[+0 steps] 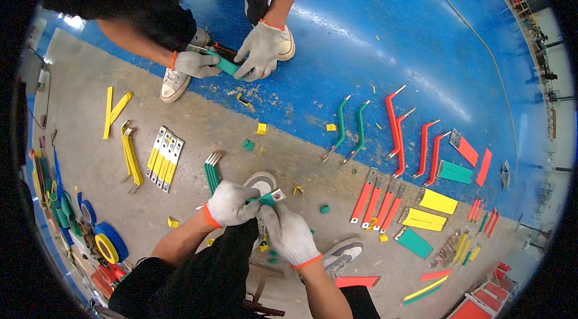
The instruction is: The person sits on the floor and uses a utility knife to strip the green insulation from multiple metal busbars. They hold each busbar with one hand and carefully cut away the insulation with the other, then place the finished pieces on the floor.
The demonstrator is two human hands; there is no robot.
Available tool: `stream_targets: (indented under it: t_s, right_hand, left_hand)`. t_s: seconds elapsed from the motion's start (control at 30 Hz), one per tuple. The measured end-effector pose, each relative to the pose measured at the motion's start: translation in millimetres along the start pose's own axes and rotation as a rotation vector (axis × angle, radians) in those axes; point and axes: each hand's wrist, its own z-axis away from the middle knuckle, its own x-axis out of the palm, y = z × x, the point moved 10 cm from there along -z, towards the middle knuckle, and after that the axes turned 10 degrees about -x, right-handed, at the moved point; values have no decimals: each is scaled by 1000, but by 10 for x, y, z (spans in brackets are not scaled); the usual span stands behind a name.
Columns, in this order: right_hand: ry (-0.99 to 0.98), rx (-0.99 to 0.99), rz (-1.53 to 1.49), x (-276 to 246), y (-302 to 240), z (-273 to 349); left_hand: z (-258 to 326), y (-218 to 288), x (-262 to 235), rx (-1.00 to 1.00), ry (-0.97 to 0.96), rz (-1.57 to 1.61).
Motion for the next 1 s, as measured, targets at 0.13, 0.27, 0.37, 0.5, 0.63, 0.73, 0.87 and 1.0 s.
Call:
stream_targets:
  t_s: [0.13,0.27,0.37,0.5,0.63,0.73,0.87,1.0]
  right_hand:
    - [-18,35,54,-35,70,45]
    - [12,-37,47,-86,94,88]
    - [12,-28,61,-99,133,111]
    - [17,93,158,-122,218,175]
    - [-42,76,317,-65,296,212]
    - [-99,-17,443,24,403,201]
    - [-156,-204,584,212,489,127]
    - [-148,-121,573,248,507,27]
  left_hand:
    - [-20,79,24,-4,-15,-38]
    - [-29,149,49,41,-17,-78]
    - [-43,202,67,66,6,-172]
    - [-28,223,197,86,14,-386]
    - [-42,209,313,114,-15,-515]
    - [-61,242,359,153,-31,-570]
    - [-31,211,404,215,-73,-621]
    - [-41,270,300,269,0,-643]
